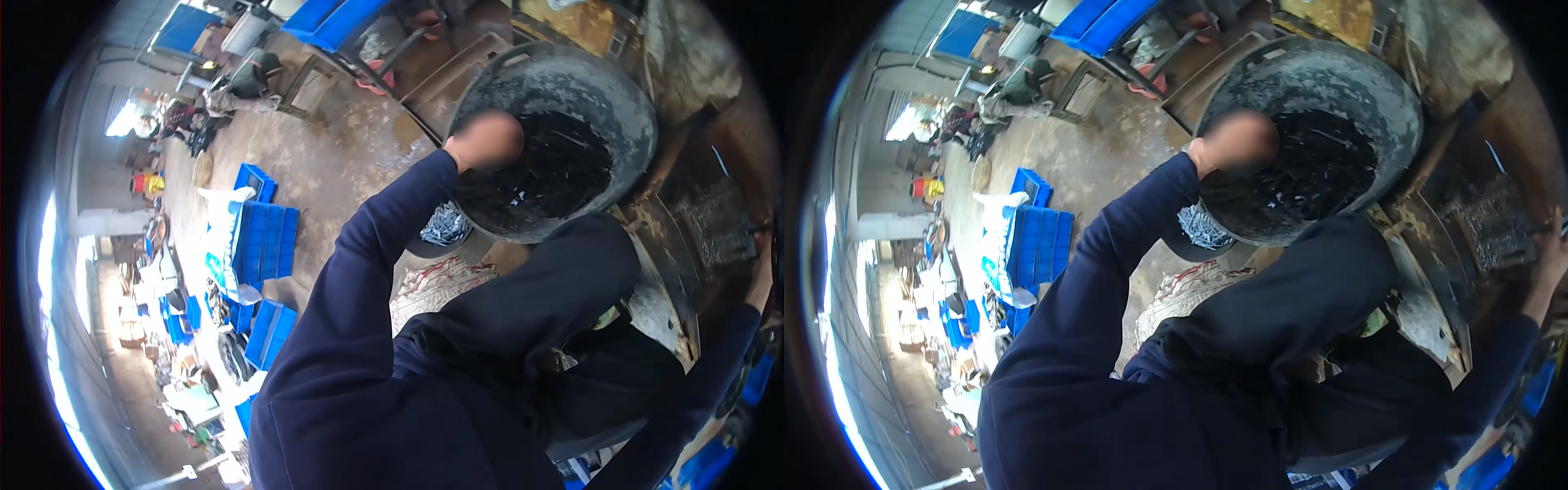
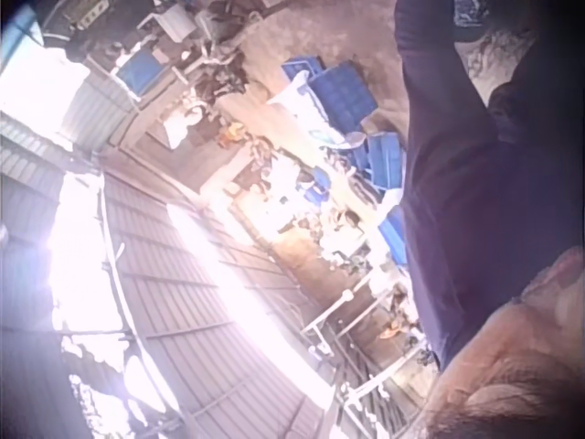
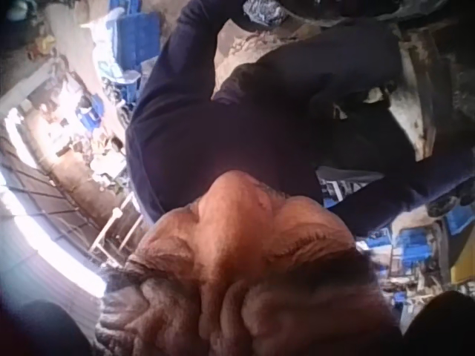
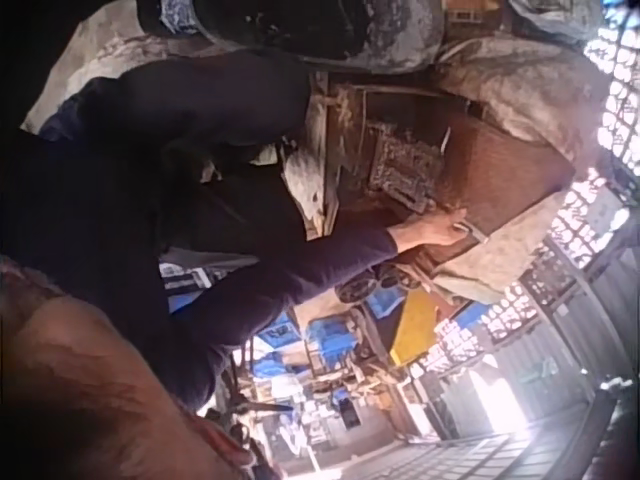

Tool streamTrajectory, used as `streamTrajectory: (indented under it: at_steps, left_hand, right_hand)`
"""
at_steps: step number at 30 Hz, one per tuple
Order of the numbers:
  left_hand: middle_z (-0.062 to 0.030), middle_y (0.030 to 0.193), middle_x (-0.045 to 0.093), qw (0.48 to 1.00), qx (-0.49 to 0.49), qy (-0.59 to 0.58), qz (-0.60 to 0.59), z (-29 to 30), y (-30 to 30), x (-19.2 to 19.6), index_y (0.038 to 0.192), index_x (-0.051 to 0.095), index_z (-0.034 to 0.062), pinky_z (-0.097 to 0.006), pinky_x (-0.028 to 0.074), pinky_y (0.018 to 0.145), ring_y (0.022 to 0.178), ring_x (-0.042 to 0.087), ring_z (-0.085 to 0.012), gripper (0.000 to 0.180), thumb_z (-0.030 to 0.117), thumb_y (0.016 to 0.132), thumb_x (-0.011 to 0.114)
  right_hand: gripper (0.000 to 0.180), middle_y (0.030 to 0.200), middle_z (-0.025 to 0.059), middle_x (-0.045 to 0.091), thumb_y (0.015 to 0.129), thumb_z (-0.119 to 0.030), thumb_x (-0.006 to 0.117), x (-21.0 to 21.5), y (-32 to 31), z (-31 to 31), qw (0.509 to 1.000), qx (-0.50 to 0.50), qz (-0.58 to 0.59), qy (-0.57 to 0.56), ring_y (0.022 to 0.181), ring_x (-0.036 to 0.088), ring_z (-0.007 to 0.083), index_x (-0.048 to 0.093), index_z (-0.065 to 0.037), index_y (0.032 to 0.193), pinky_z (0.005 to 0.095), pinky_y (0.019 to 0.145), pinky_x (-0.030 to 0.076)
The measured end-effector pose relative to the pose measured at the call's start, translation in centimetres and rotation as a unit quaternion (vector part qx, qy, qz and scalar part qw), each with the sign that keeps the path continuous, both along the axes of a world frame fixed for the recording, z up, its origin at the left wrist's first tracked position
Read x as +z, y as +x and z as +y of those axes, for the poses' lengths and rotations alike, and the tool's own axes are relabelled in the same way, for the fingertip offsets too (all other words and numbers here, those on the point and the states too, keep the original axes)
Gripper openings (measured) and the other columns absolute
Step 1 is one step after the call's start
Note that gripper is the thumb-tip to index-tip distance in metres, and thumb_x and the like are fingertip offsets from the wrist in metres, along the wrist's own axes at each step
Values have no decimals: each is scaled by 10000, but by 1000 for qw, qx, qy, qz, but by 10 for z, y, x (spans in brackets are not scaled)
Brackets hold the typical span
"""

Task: Grinding or polishing small metal components using a bench grinder while holding them with pliers.

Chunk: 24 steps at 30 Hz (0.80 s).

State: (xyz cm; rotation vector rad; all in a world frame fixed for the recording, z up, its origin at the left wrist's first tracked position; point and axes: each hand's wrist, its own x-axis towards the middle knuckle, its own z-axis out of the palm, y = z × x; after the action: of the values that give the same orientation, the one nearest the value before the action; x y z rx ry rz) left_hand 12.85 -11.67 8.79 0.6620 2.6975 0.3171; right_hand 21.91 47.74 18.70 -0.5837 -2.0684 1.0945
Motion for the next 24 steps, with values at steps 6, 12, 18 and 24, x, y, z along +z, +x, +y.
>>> streamTrajectory:
  at_steps: [6,12,18,24]
  left_hand:
    - [-143,936,705,994,-26,107,10,6,9,21,993,697,98,-445,532,791,928,668,-350,292,287,772,720]
    - [-160,919,701,979,-42,198,32,41,9,-14,983,685,76,-441,534,787,929,669,-360,308,280,760,741]
    - [-197,918,686,919,70,388,19,74,13,-44,996,646,24,-458,521,770,918,659,-395,296,220,787,721]
    - [-217,924,675,907,56,416,-39,101,19,-69,1029,621,14,-470,517,767,924,649,-419,282,192,819,682]
  right_hand:
    - [355,887,234,608,936,-229,679,-45,-4,131,995,-2,-20,99,724,603,307,509,71,1021,401,482,525]
    - [342,843,222,603,933,-228,684,14,36,-11,981,-15,-41,187,700,585,295,517,70,956,400,502,516]
    - [371,771,194,581,925,-231,694,5,28,0,999,-3,-46,27,663,519,273,488,53,806,418,583,491]
    - [327,976,36,678,960,-326,625,-86,20,203,996,-5,-14,-83,684,602,101,673,-67,1152,220,545,476]
